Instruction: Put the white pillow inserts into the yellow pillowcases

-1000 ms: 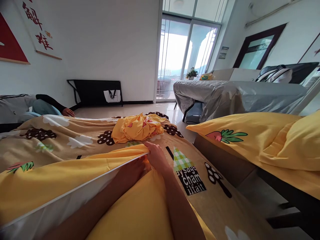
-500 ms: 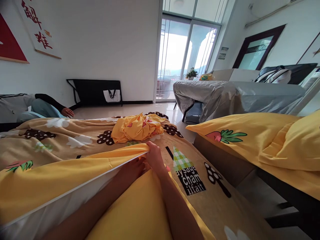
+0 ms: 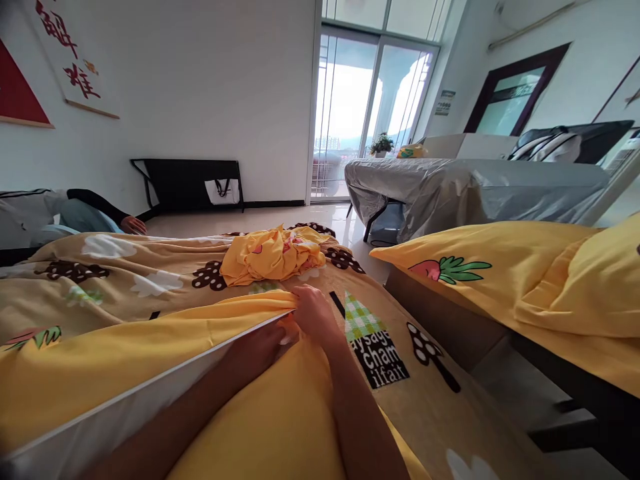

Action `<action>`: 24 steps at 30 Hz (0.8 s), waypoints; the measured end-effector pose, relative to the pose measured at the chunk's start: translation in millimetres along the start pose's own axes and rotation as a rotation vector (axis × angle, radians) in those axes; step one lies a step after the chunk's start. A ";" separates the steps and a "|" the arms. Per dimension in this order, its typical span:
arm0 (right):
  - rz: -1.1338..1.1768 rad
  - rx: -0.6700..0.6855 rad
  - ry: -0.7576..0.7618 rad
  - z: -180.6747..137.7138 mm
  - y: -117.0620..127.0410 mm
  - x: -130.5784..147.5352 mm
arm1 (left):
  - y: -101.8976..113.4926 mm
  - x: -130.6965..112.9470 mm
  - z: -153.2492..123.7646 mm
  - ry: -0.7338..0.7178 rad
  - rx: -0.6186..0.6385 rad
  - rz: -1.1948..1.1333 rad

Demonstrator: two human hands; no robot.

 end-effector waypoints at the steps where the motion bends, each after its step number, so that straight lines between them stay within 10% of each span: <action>1: 0.010 -0.005 0.015 0.5 0.6 1.6 | 6.5 -2.7 -2.3 -0.023 -0.037 -0.020; 6: 0.086 0.016 0.002 1.3 -0.5 -0.9 | 20.6 -0.3 -7.6 0.022 -0.101 -0.387; 16: 0.185 0.094 0.058 -1.4 -0.9 8.5 | -31.8 55.0 -6.0 0.652 0.047 -0.785; 24: 0.054 0.102 0.055 -3.5 -3.2 8.9 | -29.8 61.4 0.6 0.386 -0.070 -0.711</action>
Point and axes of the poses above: each hand's wrist, its own z-axis towards the middle knuckle, its own y-axis out of the back of the hand, x = y × z, the point moved 10 cm from there along z, towards the middle knuckle, and after that the axes turned 2 degrees about -x, right-handed, at the moved point
